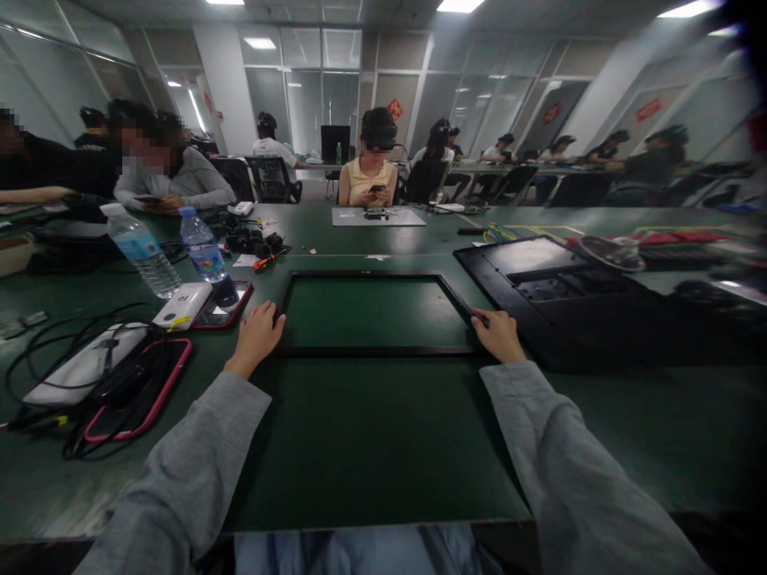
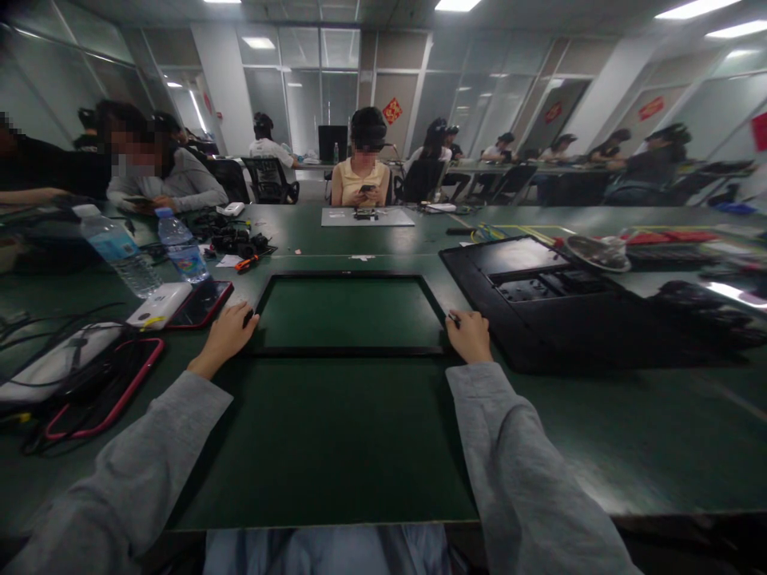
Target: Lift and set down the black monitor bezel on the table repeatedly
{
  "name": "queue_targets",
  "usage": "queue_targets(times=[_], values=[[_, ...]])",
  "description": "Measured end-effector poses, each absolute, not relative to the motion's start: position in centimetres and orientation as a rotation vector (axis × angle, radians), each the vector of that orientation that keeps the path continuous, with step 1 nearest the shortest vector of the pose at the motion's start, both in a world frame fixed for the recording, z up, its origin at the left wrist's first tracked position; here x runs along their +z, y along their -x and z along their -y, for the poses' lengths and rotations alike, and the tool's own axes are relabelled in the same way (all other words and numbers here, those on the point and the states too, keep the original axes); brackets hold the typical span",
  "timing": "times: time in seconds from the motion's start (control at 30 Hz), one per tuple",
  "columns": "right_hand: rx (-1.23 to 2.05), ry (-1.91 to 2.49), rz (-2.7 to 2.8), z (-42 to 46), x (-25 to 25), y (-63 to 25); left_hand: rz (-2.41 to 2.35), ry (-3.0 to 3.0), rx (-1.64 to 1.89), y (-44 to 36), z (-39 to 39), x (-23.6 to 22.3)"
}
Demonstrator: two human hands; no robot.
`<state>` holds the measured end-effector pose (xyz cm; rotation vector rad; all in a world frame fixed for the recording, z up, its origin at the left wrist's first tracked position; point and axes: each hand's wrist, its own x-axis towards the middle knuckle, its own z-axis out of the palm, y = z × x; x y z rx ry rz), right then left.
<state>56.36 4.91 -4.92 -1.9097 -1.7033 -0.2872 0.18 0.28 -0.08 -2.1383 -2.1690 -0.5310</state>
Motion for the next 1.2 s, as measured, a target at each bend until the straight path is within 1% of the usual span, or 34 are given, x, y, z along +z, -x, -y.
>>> queue_targets(times=[0.1,0.17,0.27,0.37,0.5,0.7,1.03,1.2], values=[[-0.200,1.924,1.671,-4.8,-4.4,-56.5,2.101,2.210,-0.691,-0.9,-0.1,0.6],[-0.168,1.897,1.691,-4.6,-4.2,-56.5,2.051,2.355,-0.719,-1.7,0.3,0.9],[-0.157,1.848,1.748,-4.2,-4.1,-56.3,1.989,2.628,-0.624,-2.9,1.0,1.1],[-0.155,1.824,1.774,-4.1,-4.1,-56.0,1.945,2.735,-0.508,-3.4,1.5,1.2],[-0.136,1.797,1.770,-4.2,-3.9,-55.8,1.918,2.776,-0.435,-3.4,1.8,1.7],[-0.109,1.833,1.701,-4.0,-3.1,-55.5,1.904,2.800,-0.424,-3.3,2.0,2.1],[-0.088,1.786,1.692,-3.8,-3.0,-55.7,1.905,2.719,-0.569,-2.5,1.2,1.5],[-0.242,1.893,1.506,-3.4,-2.5,-56.3,1.875,2.758,-0.565,-2.1,1.0,1.4]])
